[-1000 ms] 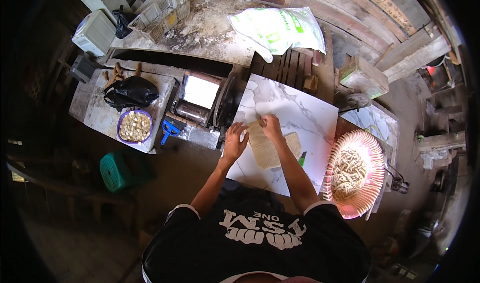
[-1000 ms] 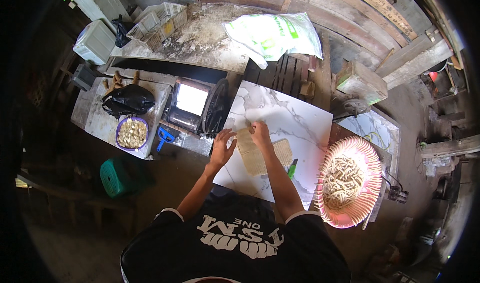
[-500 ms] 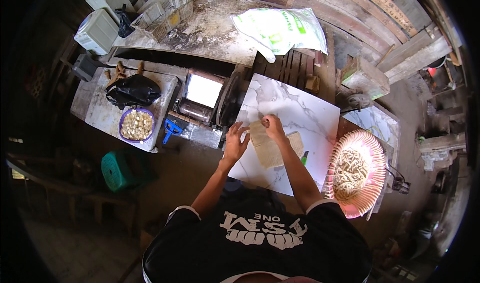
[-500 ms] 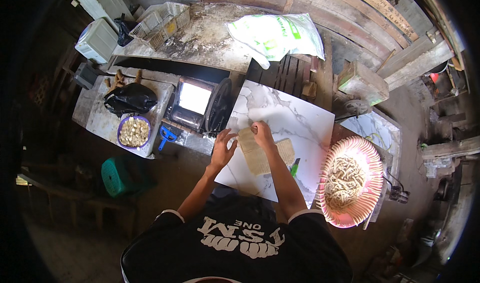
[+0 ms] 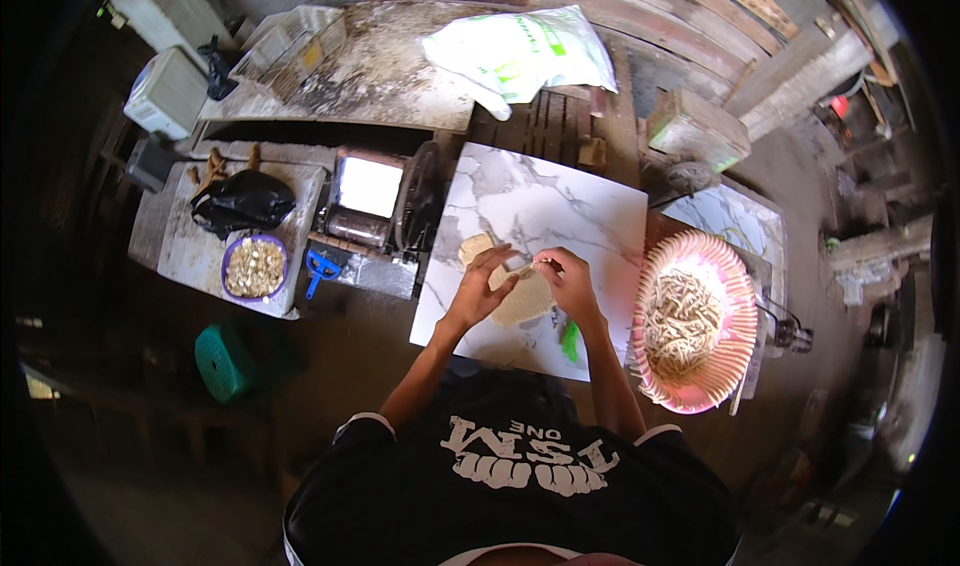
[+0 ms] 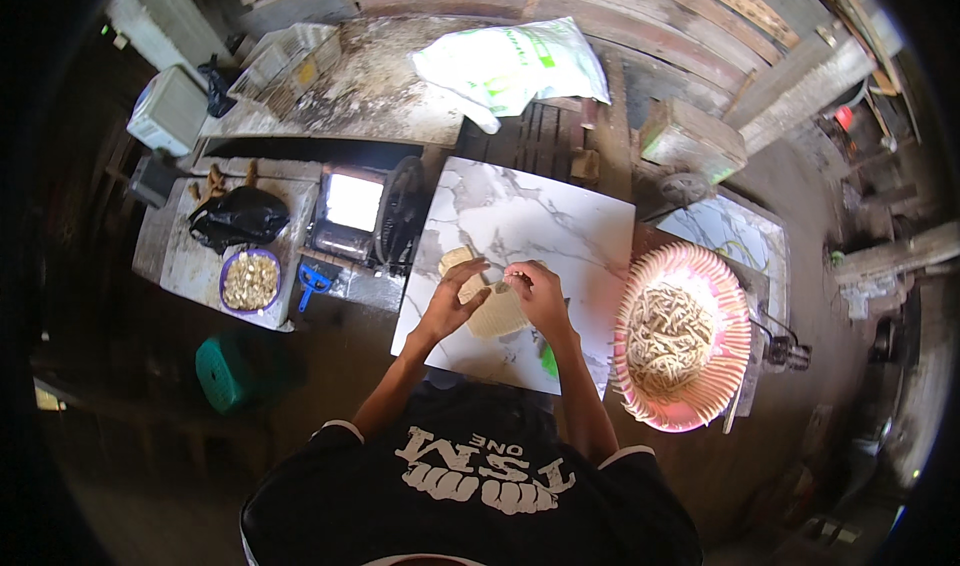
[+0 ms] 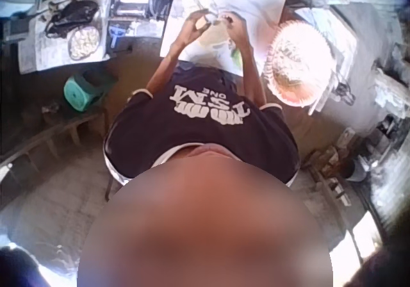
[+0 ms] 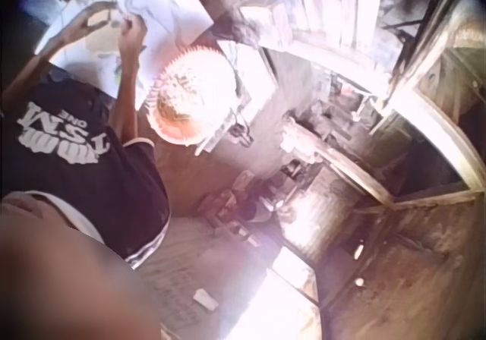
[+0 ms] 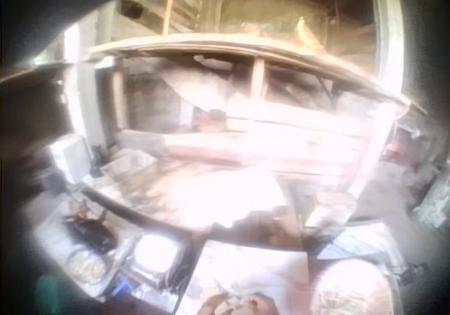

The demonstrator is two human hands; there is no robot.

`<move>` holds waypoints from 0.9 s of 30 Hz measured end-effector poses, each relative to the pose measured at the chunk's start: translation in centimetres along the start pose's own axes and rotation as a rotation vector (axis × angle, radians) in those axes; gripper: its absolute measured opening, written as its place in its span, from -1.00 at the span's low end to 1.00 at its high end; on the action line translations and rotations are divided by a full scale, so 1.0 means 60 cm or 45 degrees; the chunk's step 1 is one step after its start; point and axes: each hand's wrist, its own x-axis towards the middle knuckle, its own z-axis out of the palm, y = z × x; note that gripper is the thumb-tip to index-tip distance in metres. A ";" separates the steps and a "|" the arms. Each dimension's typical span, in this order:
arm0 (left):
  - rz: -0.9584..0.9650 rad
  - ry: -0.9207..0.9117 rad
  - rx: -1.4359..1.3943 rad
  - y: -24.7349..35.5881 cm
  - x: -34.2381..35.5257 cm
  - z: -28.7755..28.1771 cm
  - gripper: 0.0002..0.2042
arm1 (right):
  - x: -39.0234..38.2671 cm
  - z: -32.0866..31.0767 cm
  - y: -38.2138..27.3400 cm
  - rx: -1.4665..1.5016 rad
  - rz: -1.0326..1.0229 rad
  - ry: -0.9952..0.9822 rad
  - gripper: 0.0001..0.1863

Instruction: The person cuts a sheet of dough into thin strips using a knife and then gathers the resulting noodles by hand to place them into a pink basket.

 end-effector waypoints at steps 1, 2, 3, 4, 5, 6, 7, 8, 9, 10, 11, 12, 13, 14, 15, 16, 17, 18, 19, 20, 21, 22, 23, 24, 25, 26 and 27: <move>0.085 -0.045 -0.060 0.014 0.005 0.002 -0.68 | -0.005 -0.009 -0.019 -0.001 -0.026 0.002 -0.89; 0.233 -0.030 0.074 0.030 0.011 0.004 -0.67 | -0.013 -0.017 -0.035 -0.006 -0.047 0.008 -0.88; 0.253 -0.063 0.066 0.045 0.016 0.004 -0.67 | -0.020 -0.024 -0.047 -0.010 -0.031 0.045 -0.88; 0.071 -0.203 -0.128 0.059 0.020 0.005 -0.69 | -0.024 -0.030 -0.058 -0.042 -0.068 0.061 -0.88; -0.112 -0.346 -0.315 0.069 0.024 0.009 -0.70 | -0.030 -0.036 -0.066 -0.079 -0.107 0.082 -0.88; -0.088 -0.388 -0.316 0.074 0.028 0.017 -0.70 | -0.037 -0.043 -0.070 -0.054 -0.101 0.116 -0.85; -0.068 -0.368 -0.411 0.078 0.030 0.026 -0.72 | -0.044 -0.052 -0.075 -0.064 -0.087 0.159 -0.85; -0.057 -0.346 -0.500 0.080 0.030 0.033 -0.73 | -0.049 -0.058 -0.081 -0.056 -0.064 0.194 -0.82; -0.047 -0.324 -0.589 0.080 0.030 0.041 -0.75 | -0.056 -0.064 -0.081 -0.047 -0.041 0.228 -0.79; -0.042 -0.264 -0.591 0.067 0.028 0.059 -0.77 | -0.065 -0.069 -0.076 0.011 0.082 0.265 -0.73; -0.029 -0.301 -0.589 0.076 0.026 0.069 -0.77 | -0.074 -0.077 -0.070 0.010 0.094 0.302 -0.73; -0.065 -0.237 -0.682 0.088 0.026 0.078 -0.78 | -0.082 -0.087 -0.064 -0.060 0.060 0.391 -0.74; -0.104 -0.169 -0.772 0.096 0.026 0.086 -0.79 | -0.089 -0.096 -0.057 -0.132 0.026 0.476 -0.75; -0.097 -0.191 -0.769 0.093 0.027 0.094 -0.79 | -0.094 -0.104 -0.052 -0.014 0.072 0.526 -0.75; -0.117 -0.138 -0.841 0.086 0.030 0.101 -0.79 | -0.104 -0.116 -0.051 -0.013 0.075 0.546 -0.75; -0.137 -0.082 -0.912 0.081 0.032 0.106 -0.80 | -0.114 -0.129 -0.053 -0.069 0.115 0.604 -0.75; -0.131 -0.099 -0.912 0.086 0.037 0.107 -0.80 | -0.124 -0.143 -0.054 -0.129 0.156 0.661 -0.76; -0.155 -0.061 -0.948 0.094 0.042 0.106 -0.81 | -0.132 -0.155 -0.047 -0.198 0.068 0.732 -0.76; -0.179 -0.019 -0.983 0.097 0.047 0.104 -0.83 | -0.140 -0.165 -0.045 -0.198 0.069 0.745 -0.76; -0.184 0.009 -1.005 0.091 0.049 0.106 -0.78 | -0.148 -0.175 -0.048 -0.261 0.108 0.820 -0.76; -0.184 0.003 -1.005 0.087 0.050 0.108 -0.78 | -0.155 -0.183 -0.048 -0.322 0.146 0.892 -0.76; -0.135 0.051 -1.036 0.083 0.053 0.109 -0.78 | -0.160 -0.187 -0.038 -0.342 0.130 0.906 -0.76; -0.113 0.055 -1.061 0.089 0.054 0.110 -0.78 | -0.163 -0.189 -0.037 -0.338 0.129 0.905 -0.76; -0.093 0.049 -1.094 0.096 0.054 0.111 -0.78 | -0.167 -0.190 -0.038 -0.382 0.197 0.824 -0.75; -0.067 0.050 -1.128 0.105 0.057 0.114 -0.78 | -0.169 -0.191 -0.037 -0.426 0.262 0.740 -0.75; -0.080 -0.042 -1.079 0.117 0.057 0.115 -0.78 | -0.170 -0.185 -0.021 -0.590 0.150 0.716 -0.73; -0.093 -0.135 -1.035 0.126 0.056 0.119 -0.77 | -0.169 -0.177 -0.008 -0.584 0.156 0.718 -0.73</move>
